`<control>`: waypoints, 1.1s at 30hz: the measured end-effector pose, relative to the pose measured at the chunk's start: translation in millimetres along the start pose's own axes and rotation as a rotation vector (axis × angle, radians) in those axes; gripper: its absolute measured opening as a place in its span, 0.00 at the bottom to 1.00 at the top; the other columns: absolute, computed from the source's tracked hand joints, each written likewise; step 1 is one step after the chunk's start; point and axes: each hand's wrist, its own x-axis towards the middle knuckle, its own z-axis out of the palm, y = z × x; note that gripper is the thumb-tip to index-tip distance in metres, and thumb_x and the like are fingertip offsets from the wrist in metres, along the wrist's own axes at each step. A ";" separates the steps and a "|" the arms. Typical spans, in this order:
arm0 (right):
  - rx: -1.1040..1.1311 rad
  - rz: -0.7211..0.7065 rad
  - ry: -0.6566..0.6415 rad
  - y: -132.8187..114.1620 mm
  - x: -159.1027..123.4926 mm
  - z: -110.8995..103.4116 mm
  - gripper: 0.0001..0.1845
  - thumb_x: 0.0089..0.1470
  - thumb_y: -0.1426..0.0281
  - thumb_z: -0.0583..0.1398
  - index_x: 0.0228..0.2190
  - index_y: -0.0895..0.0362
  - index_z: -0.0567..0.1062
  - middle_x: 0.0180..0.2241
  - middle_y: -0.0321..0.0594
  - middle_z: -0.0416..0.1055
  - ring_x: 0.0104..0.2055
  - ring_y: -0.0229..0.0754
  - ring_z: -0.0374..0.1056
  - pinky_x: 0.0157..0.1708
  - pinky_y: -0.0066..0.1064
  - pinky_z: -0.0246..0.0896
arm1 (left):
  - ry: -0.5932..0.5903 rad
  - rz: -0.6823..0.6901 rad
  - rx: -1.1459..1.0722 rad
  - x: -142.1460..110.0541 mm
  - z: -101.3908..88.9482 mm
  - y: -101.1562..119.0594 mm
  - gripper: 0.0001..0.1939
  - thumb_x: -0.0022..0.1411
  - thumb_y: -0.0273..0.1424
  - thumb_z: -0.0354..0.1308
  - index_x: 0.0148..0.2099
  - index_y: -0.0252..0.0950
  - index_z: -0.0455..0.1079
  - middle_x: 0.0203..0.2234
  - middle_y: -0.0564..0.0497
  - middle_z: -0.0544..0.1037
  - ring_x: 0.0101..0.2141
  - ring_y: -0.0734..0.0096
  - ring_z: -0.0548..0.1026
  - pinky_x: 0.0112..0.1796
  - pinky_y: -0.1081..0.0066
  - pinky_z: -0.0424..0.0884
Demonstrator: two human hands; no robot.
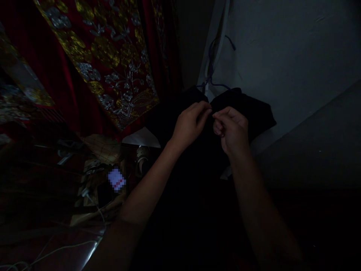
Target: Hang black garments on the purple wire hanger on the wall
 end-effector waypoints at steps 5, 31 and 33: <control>-0.062 -0.008 0.011 15.2 -1.6 -0.7 0.13 0.48 0.69 0.65 0.22 0.55 0.65 0.15 0.25 0.56 0.15 0.28 0.49 0.15 0.22 0.42 | 0.117 0.037 0.081 -2.9 3.9 5.3 0.06 0.72 0.26 0.51 0.40 0.37 0.68 0.35 0.48 0.76 0.37 0.67 0.75 0.40 0.67 0.69; -0.069 -0.028 0.100 26.7 -7.1 12.2 0.07 0.50 0.65 0.61 0.26 0.55 0.68 0.22 0.29 0.61 0.23 0.32 0.55 0.22 0.24 0.50 | 0.220 -0.067 -0.056 -8.5 -0.4 23.5 0.08 0.72 0.32 0.53 0.38 0.38 0.68 0.31 0.51 0.75 0.34 0.69 0.74 0.37 0.70 0.68; -0.071 0.002 0.067 37.7 -7.5 11.5 0.06 0.50 0.65 0.60 0.29 0.55 0.70 0.25 0.30 0.64 0.25 0.32 0.57 0.25 0.25 0.53 | 0.232 -0.096 -0.024 -11.8 0.2 20.1 0.08 0.72 0.33 0.53 0.37 0.39 0.68 0.31 0.51 0.75 0.35 0.68 0.74 0.38 0.69 0.68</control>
